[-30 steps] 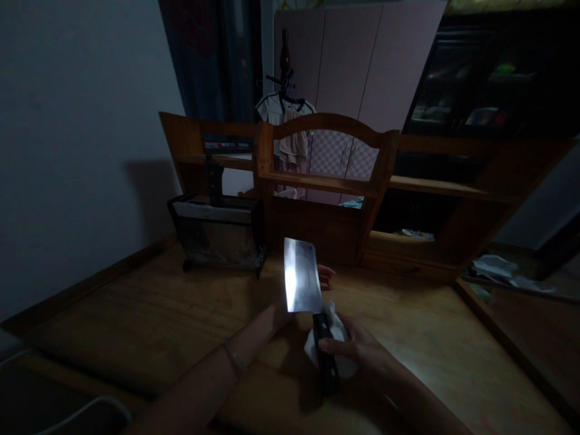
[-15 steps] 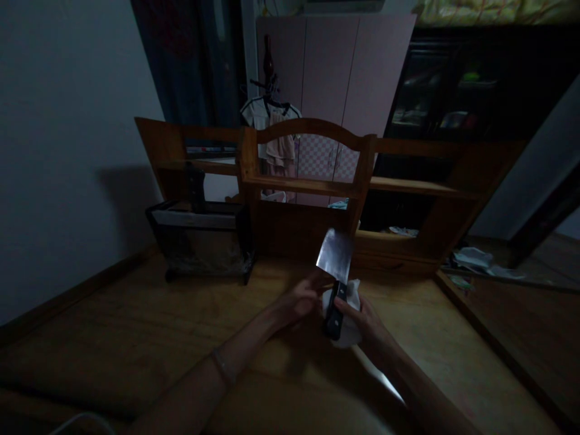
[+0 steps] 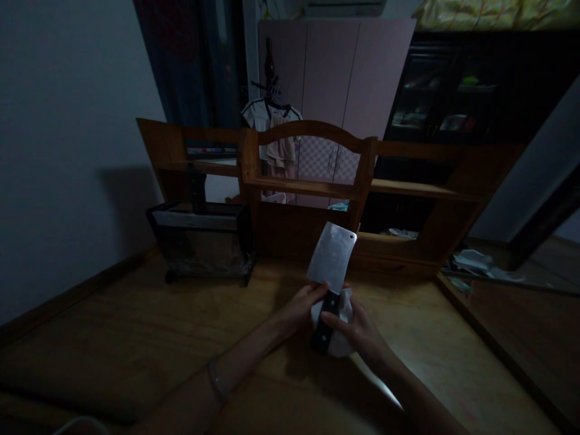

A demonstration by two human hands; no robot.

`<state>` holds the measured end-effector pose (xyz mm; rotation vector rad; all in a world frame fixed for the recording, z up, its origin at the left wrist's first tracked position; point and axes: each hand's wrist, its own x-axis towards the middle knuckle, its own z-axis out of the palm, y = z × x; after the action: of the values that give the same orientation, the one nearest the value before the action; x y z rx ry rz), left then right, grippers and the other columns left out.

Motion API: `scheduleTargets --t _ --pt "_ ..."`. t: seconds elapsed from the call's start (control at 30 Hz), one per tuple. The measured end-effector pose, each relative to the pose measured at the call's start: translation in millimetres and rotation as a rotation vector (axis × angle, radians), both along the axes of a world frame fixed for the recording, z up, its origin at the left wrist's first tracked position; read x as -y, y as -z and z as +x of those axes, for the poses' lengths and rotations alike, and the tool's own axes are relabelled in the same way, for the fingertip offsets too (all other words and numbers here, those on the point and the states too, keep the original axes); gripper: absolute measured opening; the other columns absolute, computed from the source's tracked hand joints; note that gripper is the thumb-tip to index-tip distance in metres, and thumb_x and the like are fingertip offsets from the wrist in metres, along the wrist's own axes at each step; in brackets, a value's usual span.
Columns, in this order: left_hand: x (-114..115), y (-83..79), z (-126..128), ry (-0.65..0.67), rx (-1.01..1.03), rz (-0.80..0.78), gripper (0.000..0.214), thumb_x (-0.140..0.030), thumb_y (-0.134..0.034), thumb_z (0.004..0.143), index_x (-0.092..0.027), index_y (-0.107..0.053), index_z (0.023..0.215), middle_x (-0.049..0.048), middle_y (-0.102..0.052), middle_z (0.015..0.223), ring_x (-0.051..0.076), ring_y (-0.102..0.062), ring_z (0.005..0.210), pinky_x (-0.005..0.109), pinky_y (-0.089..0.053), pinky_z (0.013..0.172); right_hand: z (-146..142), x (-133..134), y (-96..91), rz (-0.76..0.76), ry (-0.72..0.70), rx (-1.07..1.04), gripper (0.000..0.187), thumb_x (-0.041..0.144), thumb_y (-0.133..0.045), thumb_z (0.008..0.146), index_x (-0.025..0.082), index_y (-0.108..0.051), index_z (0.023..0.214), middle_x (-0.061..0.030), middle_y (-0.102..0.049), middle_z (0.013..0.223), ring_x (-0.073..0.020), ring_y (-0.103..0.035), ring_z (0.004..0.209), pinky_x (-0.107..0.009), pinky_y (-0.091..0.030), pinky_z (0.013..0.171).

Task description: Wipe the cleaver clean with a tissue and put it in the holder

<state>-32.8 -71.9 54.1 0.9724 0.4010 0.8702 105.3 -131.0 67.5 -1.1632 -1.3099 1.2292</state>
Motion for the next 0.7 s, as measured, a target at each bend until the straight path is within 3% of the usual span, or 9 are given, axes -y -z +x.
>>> scheduleTargets --t 0.2,0.3,0.53,0.7 --pt "-3.0 8.9 0.6 -0.111 -0.028 -0.127 0.044 -0.044 -0.065 0.079 -0.007 -0.068 0.104 0.0133 -0.069 0.095 0.017 -0.065 0.076 0.024 -0.049 0.068 -2.3 -3.1 9.1 0.097 -0.041 0.120 0.050 0.042 -0.072 0.071 0.017 -0.058 0.113 -0.0065 -0.068 0.100 -0.0255 -0.063 0.093 -0.037 -0.049 0.082" --pt "-8.1 16.5 -1.0 -0.100 0.005 -0.216 0.040 -0.042 -0.068 0.078 -0.008 -0.069 0.100 0.0109 -0.070 0.089 0.016 -0.064 0.071 0.024 -0.050 0.064 -3.1 -3.9 10.5 0.125 -0.079 0.144 0.050 0.042 -0.071 0.072 0.017 -0.058 0.114 -0.0062 -0.068 0.103 -0.0253 -0.063 0.095 -0.036 -0.049 0.083" --pt "-17.8 23.4 -4.3 -0.107 0.027 -0.321 0.043 -0.047 -0.066 0.077 -0.007 -0.069 0.093 0.0104 -0.070 0.080 0.017 -0.066 0.066 0.023 -0.050 0.063 -4.3 -2.6 5.7 0.077 -0.167 -0.001 0.043 0.041 -0.061 0.082 0.019 -0.057 0.119 -0.0062 -0.066 0.113 -0.0240 -0.060 0.105 -0.037 -0.045 0.092" --pt "-23.4 24.4 -7.4 -0.013 0.013 -0.345 0.049 -0.056 -0.058 0.080 -0.008 -0.067 0.086 0.0071 -0.067 0.068 0.016 -0.063 0.054 0.024 -0.048 0.053 -4.7 -5.1 8.5 0.072 -0.292 -0.062 0.036 0.038 -0.060 0.083 0.018 -0.062 0.113 -0.0052 -0.070 0.096 -0.0208 -0.066 0.085 -0.033 -0.049 0.078"
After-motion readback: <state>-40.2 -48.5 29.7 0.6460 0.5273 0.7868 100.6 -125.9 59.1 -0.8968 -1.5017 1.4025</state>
